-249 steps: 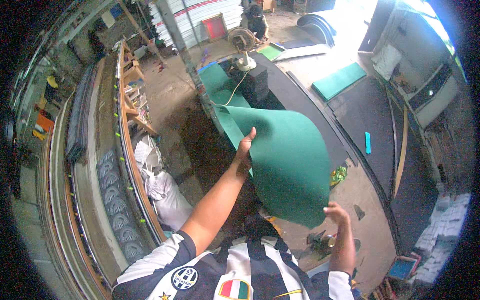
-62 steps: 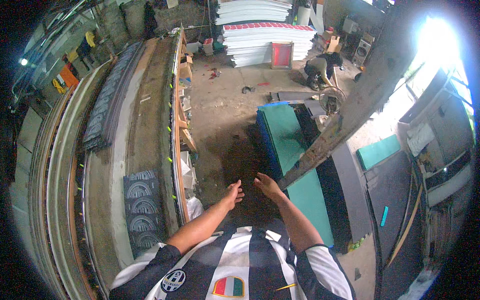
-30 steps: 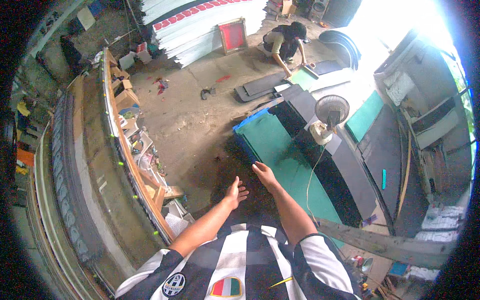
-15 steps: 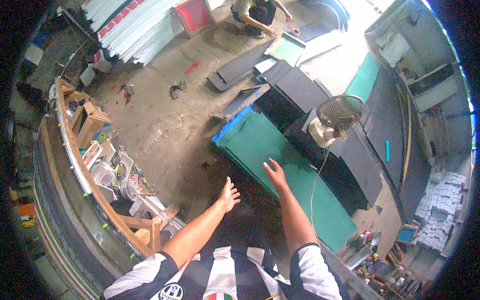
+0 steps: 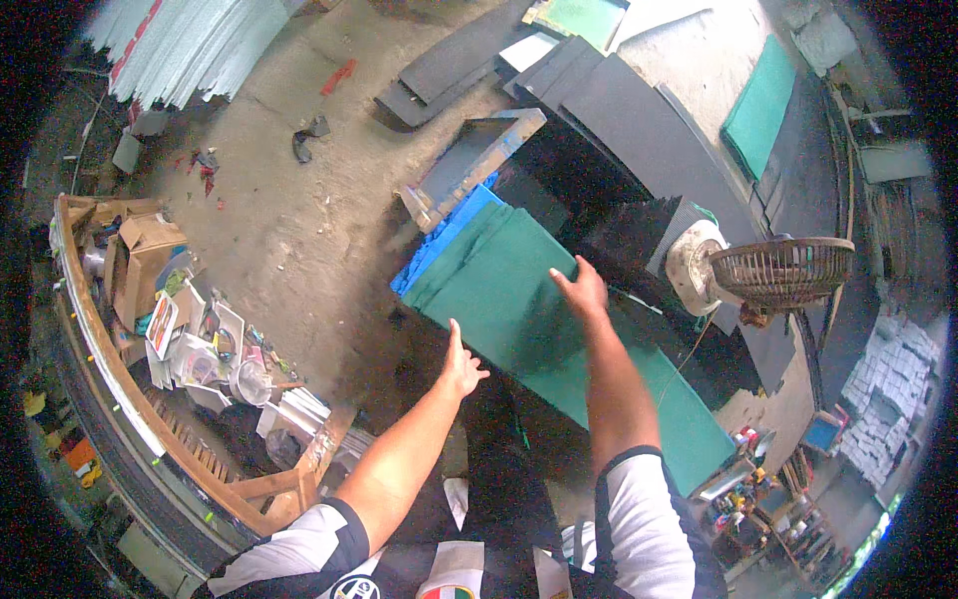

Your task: The person repeatedly picks up blue and green flexible sheets from a pile on the floor and places them onto a stack on a workbench. The person handles the sheets one at a time, alternating between colors, and aligns them on the growing stack.

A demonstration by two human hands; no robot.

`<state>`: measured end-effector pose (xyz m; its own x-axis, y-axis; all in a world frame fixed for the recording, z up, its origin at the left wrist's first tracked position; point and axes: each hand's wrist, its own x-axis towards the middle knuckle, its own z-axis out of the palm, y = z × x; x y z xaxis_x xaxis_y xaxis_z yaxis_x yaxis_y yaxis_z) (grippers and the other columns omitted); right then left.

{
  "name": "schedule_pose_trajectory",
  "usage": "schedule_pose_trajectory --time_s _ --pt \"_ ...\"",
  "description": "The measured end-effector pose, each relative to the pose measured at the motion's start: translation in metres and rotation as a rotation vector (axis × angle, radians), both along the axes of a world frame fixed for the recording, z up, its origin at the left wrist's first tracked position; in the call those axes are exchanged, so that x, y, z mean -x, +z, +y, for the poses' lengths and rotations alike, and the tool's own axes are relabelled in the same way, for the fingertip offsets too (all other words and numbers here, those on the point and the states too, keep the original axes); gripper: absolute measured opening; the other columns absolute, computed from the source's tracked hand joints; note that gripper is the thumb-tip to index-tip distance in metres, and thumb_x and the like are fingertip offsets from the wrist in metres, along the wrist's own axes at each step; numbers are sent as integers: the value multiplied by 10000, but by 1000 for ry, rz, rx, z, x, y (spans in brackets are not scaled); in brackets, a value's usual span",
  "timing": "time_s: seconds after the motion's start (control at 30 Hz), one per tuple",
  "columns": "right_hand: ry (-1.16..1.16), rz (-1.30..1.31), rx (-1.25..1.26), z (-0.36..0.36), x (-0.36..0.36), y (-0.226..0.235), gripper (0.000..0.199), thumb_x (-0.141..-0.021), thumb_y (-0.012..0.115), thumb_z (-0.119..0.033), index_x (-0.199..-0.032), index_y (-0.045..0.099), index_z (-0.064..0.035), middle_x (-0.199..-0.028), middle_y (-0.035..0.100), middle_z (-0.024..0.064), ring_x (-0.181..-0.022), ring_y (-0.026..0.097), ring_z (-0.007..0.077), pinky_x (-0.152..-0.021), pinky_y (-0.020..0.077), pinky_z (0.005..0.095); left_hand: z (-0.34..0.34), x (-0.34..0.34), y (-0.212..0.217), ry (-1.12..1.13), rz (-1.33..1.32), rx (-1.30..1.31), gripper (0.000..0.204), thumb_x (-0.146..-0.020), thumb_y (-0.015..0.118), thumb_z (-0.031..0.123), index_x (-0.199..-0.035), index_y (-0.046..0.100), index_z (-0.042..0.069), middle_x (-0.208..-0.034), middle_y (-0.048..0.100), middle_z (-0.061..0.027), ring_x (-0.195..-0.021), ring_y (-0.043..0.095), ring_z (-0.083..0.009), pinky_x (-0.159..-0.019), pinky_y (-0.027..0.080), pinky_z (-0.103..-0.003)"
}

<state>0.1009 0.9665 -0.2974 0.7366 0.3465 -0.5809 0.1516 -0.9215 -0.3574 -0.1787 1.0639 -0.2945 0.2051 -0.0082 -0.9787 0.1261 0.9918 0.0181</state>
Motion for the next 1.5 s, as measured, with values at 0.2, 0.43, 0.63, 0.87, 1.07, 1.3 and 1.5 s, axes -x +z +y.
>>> schedule_pose_trajectory --time_s 0.2,0.43,0.63,0.87,1.07,1.3,1.5 --pt "60 -192 21 3 22 7 759 -827 766 -516 -1396 558 -59 -1374 613 158 -1270 581 335 -1060 464 451 0 -9 -18 -125 129 -66 1181 -833 611 776 -1588 75 41 -1644 193 -225 -1491 223 -476 -1144 257 -686" --pt "-48 -130 -74 10 20 15 663 -811 805 -442 -1355 613 -116 -1322 655 148 -1219 620 328 -1026 493 437 -3 -15 -18 -176 265 -142 1050 -878 598 734 -1541 171 40 -1559 333 -234 -1403 390 -458 -1071 371 -691" --pt "-8 -245 -252 6 23 -4 608 -804 817 -354 -1335 628 -126 -1306 666 134 -1210 624 330 -1015 501 429 -6 -19 -3 -157 336 -251 958 -905 568 724 -1513 240 60 -1513 387 -209 -1317 475 -420 -1039 395 -705" --pt "8 45 28 35 8 36 671 -811 804 -385 -1402 572 -165 -1340 645 110 -1222 616 304 -1013 502 437 9 -13 -17 -183 247 -172 984 -908 585 701 -1581 128 147 -1639 224 -170 -1466 277 -475 -1093 273 -750" --pt "145 -290 -27 1 54 38 850 -853 772 -407 -1557 350 -183 -1600 332 213 -1456 359 395 -1151 384 483 25 -1 11 -391 327 -159 1064 -906 609 678 -1622 -11 192 -1692 79 -142 -1518 165 -453 -1056 258 -792" --pt "-34 -120 -178 -31 142 130 722 -899 726 -405 -1507 427 -158 -1558 401 209 -1392 454 387 -1104 442 494 20 28 87 -937 -200 -647 559 -1004 629 415 -1344 601 -28 -1280 670 -128 -1143 625 -203 -971 471 -316" --pt "-100 -166 -344 -66 217 231 650 -931 676 -424 -1476 471 -134 -1455 523 201 -1331 516 380 -1074 460 471 -3 42 175 -1230 -530 -789 504 -990 640 398 -1294 635 -3 -1172 713 -136 -1043 676 -213 -927 518 -353"
